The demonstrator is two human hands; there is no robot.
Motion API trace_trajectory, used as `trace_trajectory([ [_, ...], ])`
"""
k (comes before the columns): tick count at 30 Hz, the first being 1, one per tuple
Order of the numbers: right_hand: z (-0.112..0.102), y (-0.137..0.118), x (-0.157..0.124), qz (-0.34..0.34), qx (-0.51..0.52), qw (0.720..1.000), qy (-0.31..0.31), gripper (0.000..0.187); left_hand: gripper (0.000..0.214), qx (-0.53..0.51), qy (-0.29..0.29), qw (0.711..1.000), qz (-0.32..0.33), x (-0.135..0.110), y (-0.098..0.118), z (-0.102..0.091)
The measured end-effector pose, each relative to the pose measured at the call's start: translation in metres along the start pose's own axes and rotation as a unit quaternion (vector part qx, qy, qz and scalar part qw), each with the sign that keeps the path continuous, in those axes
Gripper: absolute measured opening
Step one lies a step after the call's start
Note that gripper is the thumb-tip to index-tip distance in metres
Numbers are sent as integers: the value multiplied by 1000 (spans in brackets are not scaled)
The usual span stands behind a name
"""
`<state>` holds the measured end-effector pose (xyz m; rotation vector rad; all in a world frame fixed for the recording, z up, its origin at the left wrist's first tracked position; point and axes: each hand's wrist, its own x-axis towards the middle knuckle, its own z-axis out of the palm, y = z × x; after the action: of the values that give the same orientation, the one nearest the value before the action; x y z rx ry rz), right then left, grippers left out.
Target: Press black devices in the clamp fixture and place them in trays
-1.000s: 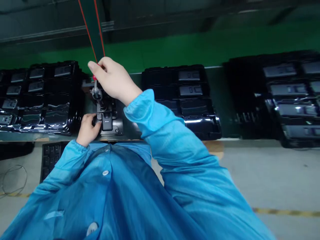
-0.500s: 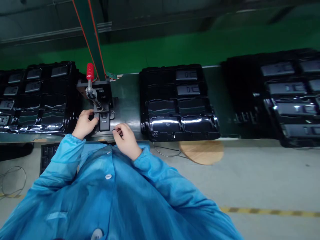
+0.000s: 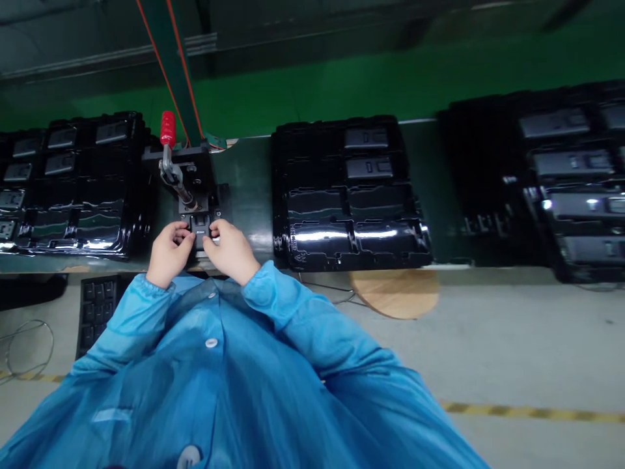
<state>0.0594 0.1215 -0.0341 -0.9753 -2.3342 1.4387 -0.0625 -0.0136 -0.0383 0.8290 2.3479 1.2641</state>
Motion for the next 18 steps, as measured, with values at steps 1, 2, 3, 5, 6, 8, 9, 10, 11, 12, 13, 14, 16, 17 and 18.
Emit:
trace_trajectory([
  [1, 2, 0, 1, 6, 13, 1000, 6, 22, 34, -12, -1, 1000, -9, 2, 0, 1],
  [2, 4, 0, 1, 11, 32, 999, 11, 22, 35, -24, -2, 1000, -15, 4, 0, 1],
  [3, 6, 0, 1, 12, 53, 998, 17, 23, 36, -37, -4, 999, -18, 5, 1, 0],
  [5, 8, -1, -3, 3, 98, 995, 30, 27, 36, -71, -4, 997, -19, 4, 5, -2],
  [6, 9, -1, -6, -3, 122, 992, 34, 29, 36, -91, -4, 996, -19, 2, 7, -4],
  [8, 9, -3, -16, -14, 169, 985, 39, 34, 38, -128, -11, 992, -17, -6, 13, -9],
  [9, 10, -3, -22, -18, 192, 981, 35, 36, 39, -143, -16, 989, -15, -11, 16, -11],
  [10, 9, -3, -30, -20, 216, 976, 27, 39, 39, -156, -21, 987, -13, -17, 18, -13],
  [11, 9, -3, -38, -19, 241, 970, 15, 41, 39, -167, -25, 986, -9, -24, 20, -15],
  [12, 8, -2, -45, -15, 267, 964, -1, 43, 38, -178, -27, 984, -6, -31, 21, -16],
  [13, 7, 0, -53, -9, 293, 956, -19, 44, 39, -190, -30, 981, -4, -38, 22, -16],
  [14, 6, 2, -60, 0, 317, 948, -35, 44, 39, -206, -36, 978, -4, -44, 22, -16],
  [16, 1, 6, -73, 15, 353, 934, -52, 45, 42, -247, -61, 967, -13, -54, 22, -13],
  [17, -2, 8, -78, 19, 366, 929, -55, 46, 44, -271, -82, 959, -23, -58, 23, -11],
  [18, -5, 9, -82, 22, 376, 925, -59, 47, 46, -294, -105, 949, -34, -60, 24, -9],
])
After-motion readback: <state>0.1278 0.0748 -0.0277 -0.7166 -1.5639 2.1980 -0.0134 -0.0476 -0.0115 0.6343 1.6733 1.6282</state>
